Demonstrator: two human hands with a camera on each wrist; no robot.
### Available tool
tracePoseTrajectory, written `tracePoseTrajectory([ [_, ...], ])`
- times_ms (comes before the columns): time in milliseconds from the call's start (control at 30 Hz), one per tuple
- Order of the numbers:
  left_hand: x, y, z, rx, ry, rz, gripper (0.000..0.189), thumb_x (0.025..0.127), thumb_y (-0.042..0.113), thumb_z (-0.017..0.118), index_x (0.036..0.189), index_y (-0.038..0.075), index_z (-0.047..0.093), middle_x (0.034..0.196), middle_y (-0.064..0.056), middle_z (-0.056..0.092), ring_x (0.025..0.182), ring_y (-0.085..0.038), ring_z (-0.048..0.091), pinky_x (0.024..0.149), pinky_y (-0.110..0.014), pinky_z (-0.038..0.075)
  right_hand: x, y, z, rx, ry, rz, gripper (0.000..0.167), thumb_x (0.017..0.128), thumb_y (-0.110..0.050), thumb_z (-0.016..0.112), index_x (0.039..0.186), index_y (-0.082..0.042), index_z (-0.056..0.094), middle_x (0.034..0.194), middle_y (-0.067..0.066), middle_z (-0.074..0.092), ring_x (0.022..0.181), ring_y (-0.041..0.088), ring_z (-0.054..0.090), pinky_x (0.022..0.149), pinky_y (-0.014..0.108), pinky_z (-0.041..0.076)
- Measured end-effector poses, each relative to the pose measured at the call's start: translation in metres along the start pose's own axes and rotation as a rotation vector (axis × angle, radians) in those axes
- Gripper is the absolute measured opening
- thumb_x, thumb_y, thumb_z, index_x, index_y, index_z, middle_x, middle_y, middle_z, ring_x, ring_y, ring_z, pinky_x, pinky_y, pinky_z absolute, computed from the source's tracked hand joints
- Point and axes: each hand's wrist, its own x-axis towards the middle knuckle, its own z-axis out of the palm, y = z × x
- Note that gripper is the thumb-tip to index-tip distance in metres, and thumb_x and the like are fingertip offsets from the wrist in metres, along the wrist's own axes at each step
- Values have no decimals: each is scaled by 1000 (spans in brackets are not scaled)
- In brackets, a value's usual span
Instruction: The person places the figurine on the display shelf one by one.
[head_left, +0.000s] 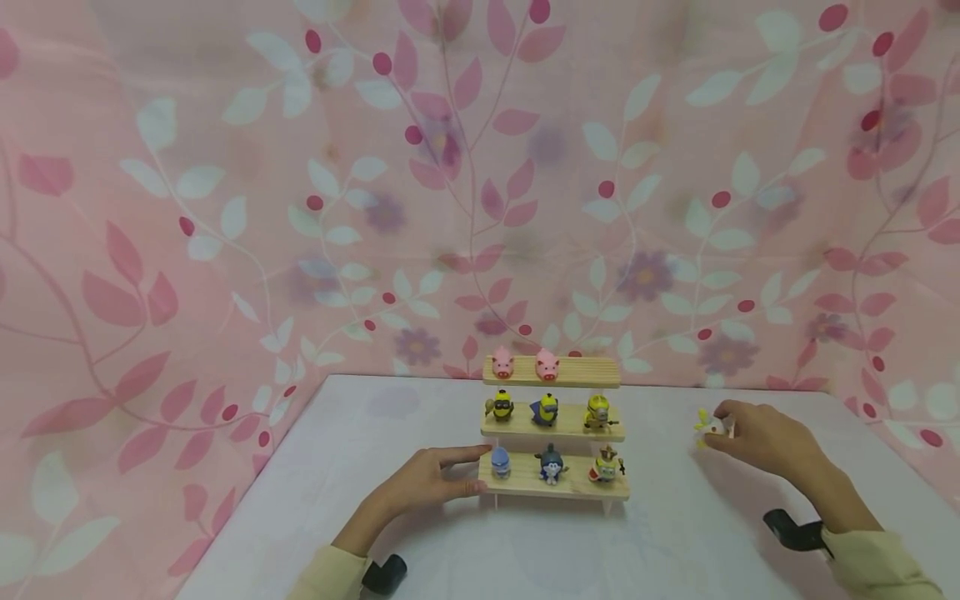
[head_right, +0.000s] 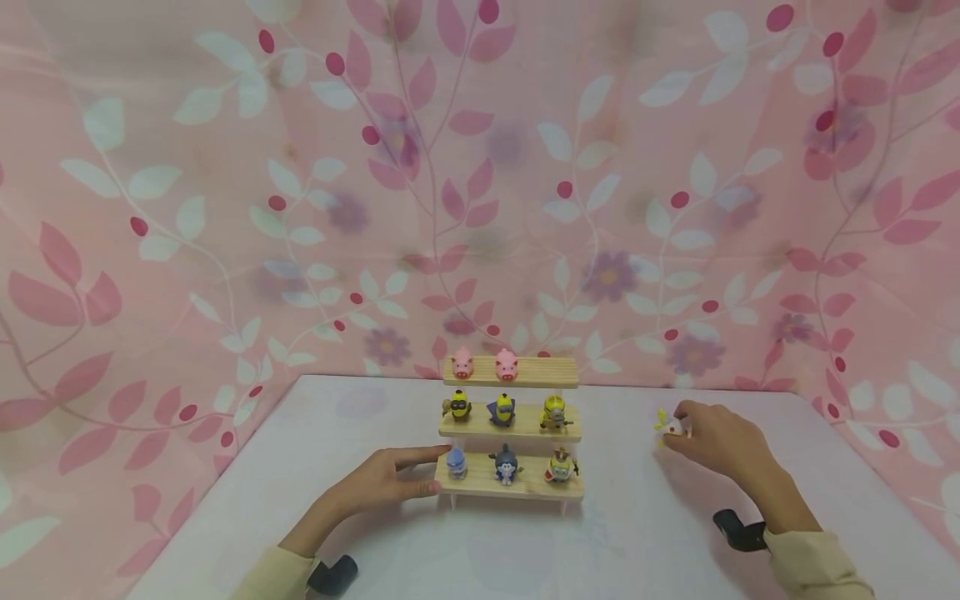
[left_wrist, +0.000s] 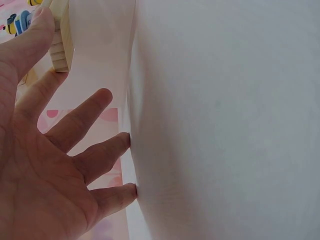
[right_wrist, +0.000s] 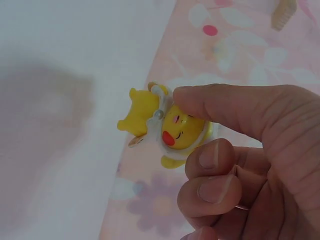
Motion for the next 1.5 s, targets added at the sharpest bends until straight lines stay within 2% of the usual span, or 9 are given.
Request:
tracePoseTrajectory([
  [233, -1, -1, 0, -5, -3, 17, 57, 87, 54, 70, 140, 35, 57, 136, 6, 59, 130, -23, 50, 102, -50, 44, -8, -21, -9, -4, 73, -23, 51, 85, -46, 75, 112, -4, 65, 79, -3, 62, 64, 12, 55, 49, 33, 44],
  [367, -1, -1, 0, -10, -2, 7, 57, 87, 54, 70, 139, 37, 57, 136, 7, 58, 130, -24, 50, 102, -52, 44, -11, -34, -15, -6, 102, -40, 50, 86, -46, 74, 114, -4, 64, 75, -5, 59, 58, 11, 50, 47, 32, 41],
  [767, -1, -1, 0, -14, -1, -5, 56, 86, 54, 71, 138, 38, 58, 136, 8, 58, 130, -25, 50, 102, -53, 43, -16, -66, -32, -31, 205, -72, 46, 86, -41, 75, 116, -8, 64, 69, -8, 54, 54, 9, 46, 45, 30, 39],
  [1033, 0, 0, 0, -17, -5, -19, 56, 86, 54, 71, 138, 39, 57, 137, 8, 58, 131, -24, 49, 103, -53, 42, -18, -85, -41, -18, 235, -78, 42, 88, -43, 73, 113, -11, 63, 67, -9, 54, 50, 10, 45, 43, 30, 37],
  [1233, 0, 1, -1, -17, -11, -28, 56, 86, 54, 71, 138, 39, 57, 137, 7, 58, 132, -26, 49, 103, -54, 42, -17, -96, -44, -21, 278, -119, 42, 88, -42, 73, 114, -11, 63, 67, -9, 53, 51, 9, 44, 42, 28, 37],
  [1500, 0, 2, -1, -15, -10, -33, 55, 86, 55, 71, 138, 39, 58, 138, 6, 57, 131, -27, 49, 103, -54, 42, -9, -112, -50, -9, 296, -165, 45, 88, -46, 72, 116, -11, 63, 68, -11, 54, 50, 8, 43, 42, 27, 36],
])
